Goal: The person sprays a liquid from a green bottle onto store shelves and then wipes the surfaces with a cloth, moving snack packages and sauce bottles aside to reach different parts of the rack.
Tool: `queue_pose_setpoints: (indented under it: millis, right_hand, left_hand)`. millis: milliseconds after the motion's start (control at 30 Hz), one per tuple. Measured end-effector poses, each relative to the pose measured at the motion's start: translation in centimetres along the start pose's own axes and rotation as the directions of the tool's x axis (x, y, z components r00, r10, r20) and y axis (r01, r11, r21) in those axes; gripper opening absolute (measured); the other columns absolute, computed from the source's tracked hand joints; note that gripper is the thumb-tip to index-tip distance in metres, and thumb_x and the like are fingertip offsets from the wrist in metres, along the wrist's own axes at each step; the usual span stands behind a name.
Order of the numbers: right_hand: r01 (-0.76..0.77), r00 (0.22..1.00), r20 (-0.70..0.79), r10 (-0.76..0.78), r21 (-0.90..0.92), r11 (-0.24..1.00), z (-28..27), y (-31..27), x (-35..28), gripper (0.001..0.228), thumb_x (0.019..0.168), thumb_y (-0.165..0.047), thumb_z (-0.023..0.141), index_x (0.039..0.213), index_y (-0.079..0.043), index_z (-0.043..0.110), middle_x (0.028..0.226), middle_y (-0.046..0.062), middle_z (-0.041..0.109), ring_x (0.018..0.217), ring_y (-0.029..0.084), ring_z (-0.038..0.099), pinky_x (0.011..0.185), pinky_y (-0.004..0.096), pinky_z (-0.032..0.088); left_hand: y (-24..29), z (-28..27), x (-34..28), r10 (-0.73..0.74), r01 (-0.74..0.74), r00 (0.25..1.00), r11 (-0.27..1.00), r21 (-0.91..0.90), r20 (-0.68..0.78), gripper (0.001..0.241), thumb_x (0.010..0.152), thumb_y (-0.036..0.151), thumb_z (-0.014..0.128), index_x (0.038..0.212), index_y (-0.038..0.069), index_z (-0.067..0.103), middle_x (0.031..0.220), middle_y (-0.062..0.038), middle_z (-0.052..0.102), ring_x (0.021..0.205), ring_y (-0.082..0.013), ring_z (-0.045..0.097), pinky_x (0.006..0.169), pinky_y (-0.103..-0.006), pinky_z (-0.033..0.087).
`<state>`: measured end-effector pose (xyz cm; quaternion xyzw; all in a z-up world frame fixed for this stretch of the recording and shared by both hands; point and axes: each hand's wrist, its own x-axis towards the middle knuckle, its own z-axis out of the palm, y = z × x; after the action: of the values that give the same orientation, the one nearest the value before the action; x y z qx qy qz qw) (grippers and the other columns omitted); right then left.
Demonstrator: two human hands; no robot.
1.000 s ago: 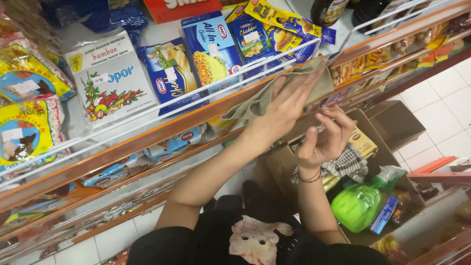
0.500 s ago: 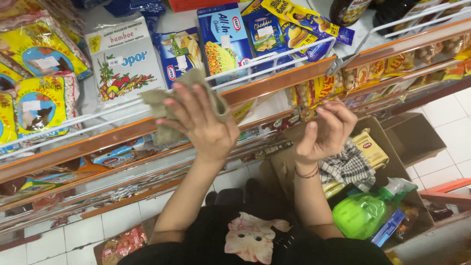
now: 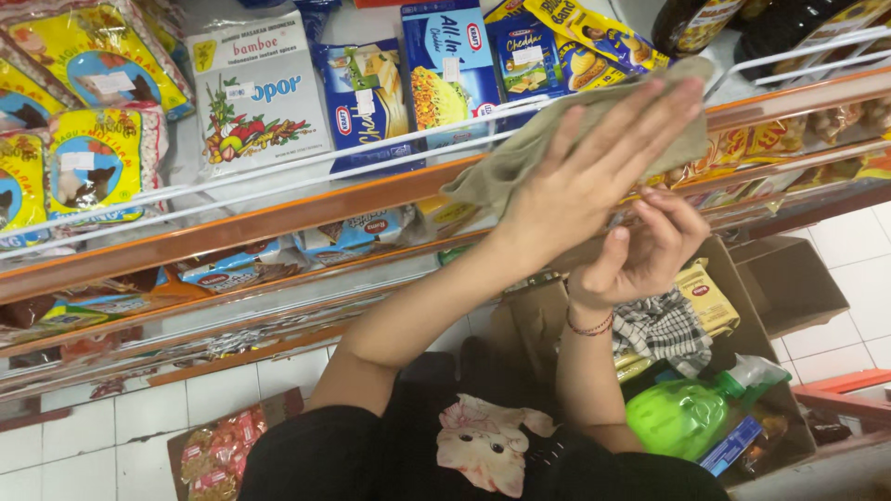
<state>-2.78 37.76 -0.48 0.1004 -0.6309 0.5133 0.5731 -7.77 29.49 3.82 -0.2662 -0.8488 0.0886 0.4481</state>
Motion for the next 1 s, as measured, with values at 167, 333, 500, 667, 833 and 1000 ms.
queue_pose_setpoints:
  millis: [167, 333, 500, 667, 833, 1000]
  right_hand:
    - [-0.011, 1.000, -0.015, 0.012, 0.041, 0.999, 0.4, 0.1, -0.2, 0.023, 0.100, -0.013, 0.059, 0.116, 0.004, 0.061, 0.123, 0.014, 0.051, 0.112, 0.025, 0.057, 0.105, 0.039, 0.049]
    - [0.104, 0.983, 0.169, -0.075, -0.171, 0.980, 1.3, -0.5, 0.4, 0.028, 0.093, -0.001, 0.058, 0.119, 0.000, 0.066, 0.123, 0.014, 0.056, 0.117, 0.029, 0.059, 0.107, 0.043, 0.051]
    - [0.311, 0.859, 0.495, -0.133, -0.298, 0.902, 2.8, -1.7, 2.0, 0.045, 0.095, -0.005, 0.064, 0.139, 0.002, 0.062, 0.141, 0.015, 0.055, 0.136, 0.039, 0.050, 0.124, 0.054, 0.033]
    - [0.308, 0.848, 0.515, -0.120, -0.296, 0.904, 3.2, -3.0, 2.6, 0.041, 0.093, -0.009, 0.064, 0.133, -0.001, 0.066, 0.137, 0.013, 0.057, 0.137, 0.036, 0.051, 0.125, 0.056, 0.027]
    - [0.292, 0.871, 0.477, -0.118, -0.310, 0.905, 2.1, -3.2, 2.0, 0.030, 0.091, -0.007, 0.064, 0.121, -0.005, 0.069, 0.126, 0.010, 0.060, 0.129, 0.031, 0.054, 0.121, 0.053, 0.030]
    - [0.251, 0.885, 0.456, -0.088, -0.308, 0.918, 1.4, -3.5, 1.3, 0.029, 0.088, -0.006, 0.063, 0.116, -0.005, 0.070, 0.122, 0.009, 0.062, 0.123, 0.032, 0.055, 0.118, 0.051, 0.033]
  left_hand:
    - [-2.1, -0.1, -1.1, 0.220, -0.217, 0.971, 0.976, -0.034, 0.092, 0.064, 0.105, 0.006, 0.043, 0.168, 0.011, 0.034, 0.175, 0.000, 0.025, 0.165, -0.0201, 0.016, 0.132, -0.0552, -0.011]
    - [-7.8, -2.4, -9.2, -0.041, 0.041, 0.999, 0.999, 0.022, -0.007, 0.067, 0.103, 0.005, 0.046, 0.166, 0.026, 0.037, 0.174, 0.005, 0.021, 0.166, -0.0201, 0.010, 0.132, -0.0546, -0.017]
    - [-11.4, -4.8, -13.7, -0.327, 0.330, 0.944, 0.938, -0.105, 0.042, 0.065, 0.092, 0.012, 0.056, 0.157, 0.017, 0.058, 0.172, -0.011, 0.029, 0.162, -0.0284, 0.019, 0.128, -0.0591, -0.009]
    - [-10.1, -6.9, -13.3, -0.472, 0.403, 0.880, 0.795, -0.452, -0.045, 0.062, 0.085, 0.011, 0.063, 0.147, 0.018, 0.061, 0.155, -0.028, 0.034, 0.156, -0.0422, 0.026, 0.131, -0.0635, 0.001]
    - [-8.2, -6.4, -11.6, -0.478, 0.451, 0.874, 0.866, -0.215, -0.091, 0.056, 0.095, 0.013, 0.063, 0.150, 0.020, 0.063, 0.141, -0.017, 0.047, 0.150, -0.0403, 0.033, 0.131, -0.0598, 0.003]
    - [-7.2, -7.5, -11.3, -0.410, 0.387, 0.908, 0.899, -0.203, -0.085, 0.051, 0.091, 0.020, 0.061, 0.141, 0.016, 0.068, 0.137, -0.013, 0.056, 0.139, -0.0350, 0.044, 0.125, -0.0591, 0.015]
